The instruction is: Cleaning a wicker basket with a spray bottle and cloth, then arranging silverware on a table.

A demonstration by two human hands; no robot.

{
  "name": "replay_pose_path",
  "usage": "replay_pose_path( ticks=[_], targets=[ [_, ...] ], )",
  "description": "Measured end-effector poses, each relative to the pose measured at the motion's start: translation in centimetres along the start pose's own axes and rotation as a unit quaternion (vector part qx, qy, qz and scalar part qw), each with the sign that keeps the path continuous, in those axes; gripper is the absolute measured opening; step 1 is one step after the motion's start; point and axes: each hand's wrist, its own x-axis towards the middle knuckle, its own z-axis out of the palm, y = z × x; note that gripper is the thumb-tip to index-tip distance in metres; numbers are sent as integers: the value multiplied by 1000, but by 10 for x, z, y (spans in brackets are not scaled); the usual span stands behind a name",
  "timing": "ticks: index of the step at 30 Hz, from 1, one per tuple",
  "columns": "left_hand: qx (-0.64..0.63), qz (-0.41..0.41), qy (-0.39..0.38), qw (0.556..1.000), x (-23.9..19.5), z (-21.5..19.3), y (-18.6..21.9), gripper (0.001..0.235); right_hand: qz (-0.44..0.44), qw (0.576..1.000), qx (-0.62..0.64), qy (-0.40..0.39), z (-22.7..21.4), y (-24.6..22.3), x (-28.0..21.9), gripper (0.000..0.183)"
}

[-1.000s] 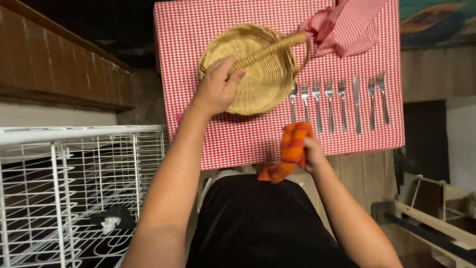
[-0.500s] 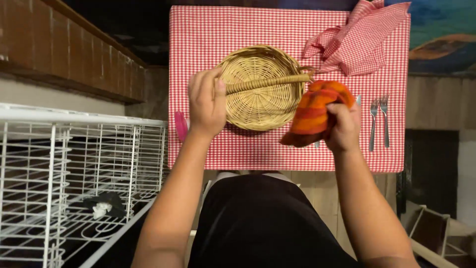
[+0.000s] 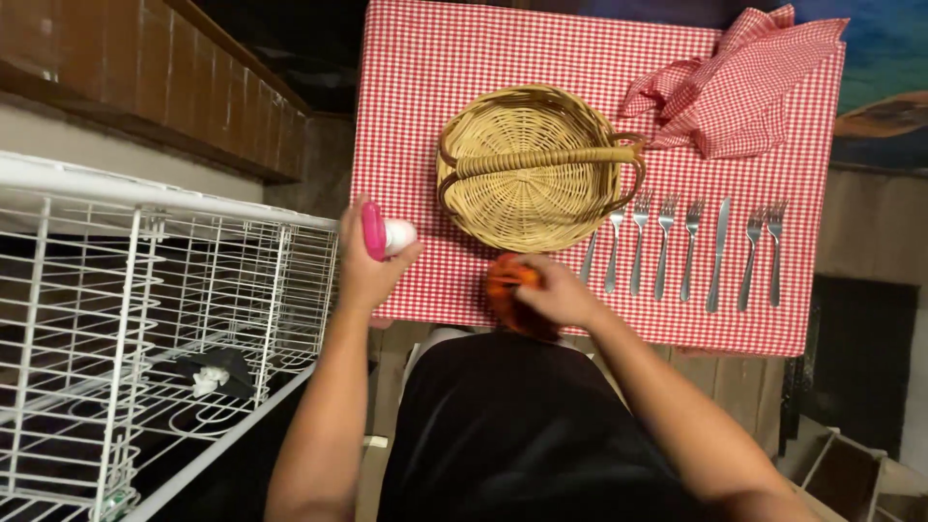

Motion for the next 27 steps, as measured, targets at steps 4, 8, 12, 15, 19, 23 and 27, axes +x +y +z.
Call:
replay_pose_path(
  ticks=[4,8,12,15,19,23,27],
  targets=[
    [27,-7,-17,999,-5,26,-29,81,-61,988,-142,-13,28,-10,-3,68],
    [29,-34,-49,998,-5,18,14,55,-43,973,-222,-42,34,-2,-8,76],
    [82,67,-232,967,-17,20,64,58,-65,979,-192,-29,35,15,-22,77],
    [98,-24,-301,948,-19,30,107,49,-112,979,-169,0,34,23,-24,75],
    [135,-54,-314,938,-24,54,119,37,-135,980,-145,16,34,24,-27,74],
    [180,-50,-294,937,-31,69,114,24,-121,985,-120,15,32,26,-27,71],
    [128,-21,-237,963,-29,66,119,30,-122,984,-125,16,33,28,-28,72]
  ],
)
